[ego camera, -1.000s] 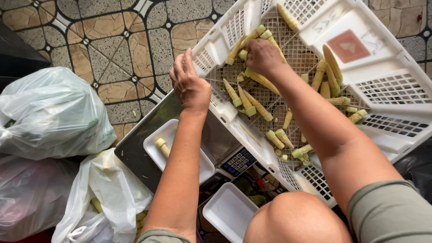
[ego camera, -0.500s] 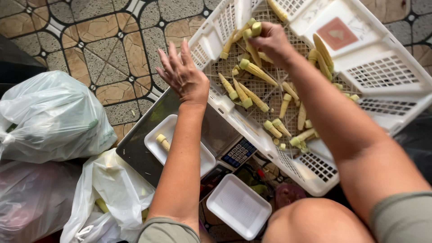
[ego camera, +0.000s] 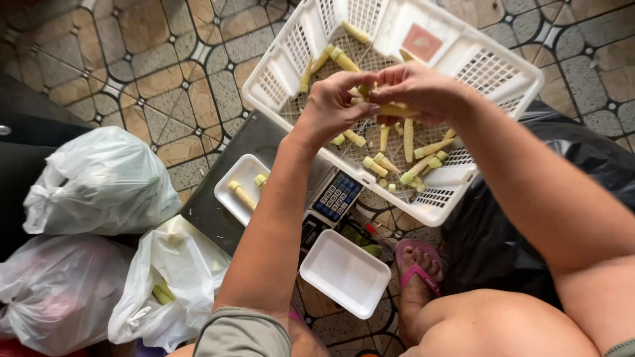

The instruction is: The person sorts baby corn ears from a large white plastic basket into small white foam trays, weighing each tray on a digital scale and then placing the filled trays into a black plastic bag.

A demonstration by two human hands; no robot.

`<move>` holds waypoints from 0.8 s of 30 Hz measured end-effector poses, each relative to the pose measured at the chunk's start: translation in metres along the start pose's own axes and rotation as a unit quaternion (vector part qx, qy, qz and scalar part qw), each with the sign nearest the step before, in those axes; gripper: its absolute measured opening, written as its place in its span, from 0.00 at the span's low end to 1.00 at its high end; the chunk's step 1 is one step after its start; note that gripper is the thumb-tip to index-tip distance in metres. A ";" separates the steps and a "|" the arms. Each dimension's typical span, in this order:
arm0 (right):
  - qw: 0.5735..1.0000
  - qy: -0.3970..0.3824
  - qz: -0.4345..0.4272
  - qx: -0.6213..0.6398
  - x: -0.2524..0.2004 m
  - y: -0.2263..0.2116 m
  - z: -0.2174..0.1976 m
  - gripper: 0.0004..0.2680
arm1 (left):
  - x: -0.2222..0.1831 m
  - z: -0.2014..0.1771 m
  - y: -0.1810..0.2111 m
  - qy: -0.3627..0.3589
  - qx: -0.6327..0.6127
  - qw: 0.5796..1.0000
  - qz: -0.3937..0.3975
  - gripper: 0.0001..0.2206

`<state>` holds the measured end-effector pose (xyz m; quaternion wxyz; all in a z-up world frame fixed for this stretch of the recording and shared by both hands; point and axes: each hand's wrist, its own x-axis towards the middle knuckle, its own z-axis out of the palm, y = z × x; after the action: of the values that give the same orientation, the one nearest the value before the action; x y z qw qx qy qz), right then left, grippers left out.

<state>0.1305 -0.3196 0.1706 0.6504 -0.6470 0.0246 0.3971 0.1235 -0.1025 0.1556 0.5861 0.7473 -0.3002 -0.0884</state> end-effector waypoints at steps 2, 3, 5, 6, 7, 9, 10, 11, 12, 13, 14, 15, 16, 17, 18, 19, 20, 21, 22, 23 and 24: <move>0.996 -0.003 -0.017 0.092 -0.017 0.017 0.008 0.13 | -0.011 0.009 0.013 0.014 0.022 0.999 -0.021 0.19; 0.995 0.015 -0.035 0.093 -0.029 0.022 0.011 0.14 | -0.015 0.017 0.017 0.028 0.016 0.999 -0.039 0.19; 0.993 0.038 -0.058 0.094 -0.041 0.039 0.011 0.17 | -0.024 0.036 0.012 0.038 0.012 0.998 -0.052 0.19; 0.983 0.067 -0.152 0.083 -0.040 0.052 0.009 0.17 | -0.029 0.047 0.004 0.074 -0.082 0.991 -0.074 0.20; 0.962 0.094 -0.247 0.071 -0.037 0.063 0.005 0.17 | -0.031 0.056 -0.005 0.108 -0.173 0.974 -0.095 0.21; 0.961 0.075 -0.255 0.079 -0.037 0.072 -0.003 0.12 | -0.035 0.072 -0.005 0.136 -0.254 0.949 -0.129 0.20; 0.961 0.053 -0.257 0.087 -0.034 0.078 -0.006 0.08 | -0.037 0.079 -0.008 0.166 -0.336 0.912 -0.167 0.19; 0.960 0.054 -0.260 0.090 -0.037 0.085 -0.008 0.08 | -0.036 0.079 -0.012 0.163 -0.332 0.914 -0.168 0.19; 0.952 0.078 -0.268 0.128 -0.038 0.091 -0.009 0.07 | -0.035 0.079 -0.017 0.177 -0.311 0.917 -0.176 0.17; 0.943 0.100 -0.269 0.167 -0.041 0.100 -0.007 0.06 | -0.039 0.080 -0.022 0.195 -0.289 0.918 -0.189 0.15; 0.943 0.098 -0.267 0.171 -0.038 0.107 -0.015 0.06 | -0.038 0.081 -0.028 0.196 -0.287 0.918 -0.194 0.15; 0.946 0.165 -0.244 0.138 -0.034 0.113 -0.022 0.05 | -0.038 0.081 -0.034 0.191 -0.245 0.932 -0.185 0.14; 0.942 0.231 -0.219 0.103 -0.031 0.119 -0.028 0.05 | -0.038 0.080 -0.040 0.186 -0.202 0.945 -0.177 0.13; 0.943 0.230 -0.218 0.104 -0.023 0.126 -0.034 0.05 | -0.037 0.079 -0.036 0.187 -0.201 0.945 -0.178 0.13; 0.938 0.256 -0.215 0.093 -0.014 0.133 -0.039 0.06 | -0.037 0.079 -0.031 0.184 -0.165 0.953 -0.177 0.12; 0.932 0.282 -0.213 0.079 -0.007 0.139 -0.045 0.07 | -0.036 0.079 -0.027 0.182 -0.131 0.959 -0.174 0.12; 0.933 0.281 -0.212 0.078 -0.011 0.125 -0.033 0.07 | -0.033 0.082 -0.030 0.183 -0.131 0.959 -0.175 0.12; 0.957 0.199 -0.203 0.064 -0.015 0.113 -0.020 0.13 | -0.033 0.085 -0.033 0.172 -0.114 0.964 -0.166 0.11; 0.973 0.115 -0.192 0.051 -0.020 0.101 -0.006 0.20 | -0.034 0.088 -0.036 0.161 -0.096 0.970 -0.157 0.11; 0.974 0.114 -0.190 0.052 -0.020 0.101 0.000 0.20 | -0.036 0.088 -0.035 0.162 -0.096 0.969 -0.160 0.11; 0.964 0.123 -0.206 0.113 -0.021 0.101 0.007 0.18 | -0.039 0.088 -0.033 0.166 -0.105 0.969 -0.153 0.11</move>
<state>0.0570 -0.3390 0.0999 0.7789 -0.6044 0.0157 0.1666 0.0610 -0.1491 0.0900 0.6823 0.7230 -0.0698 -0.0828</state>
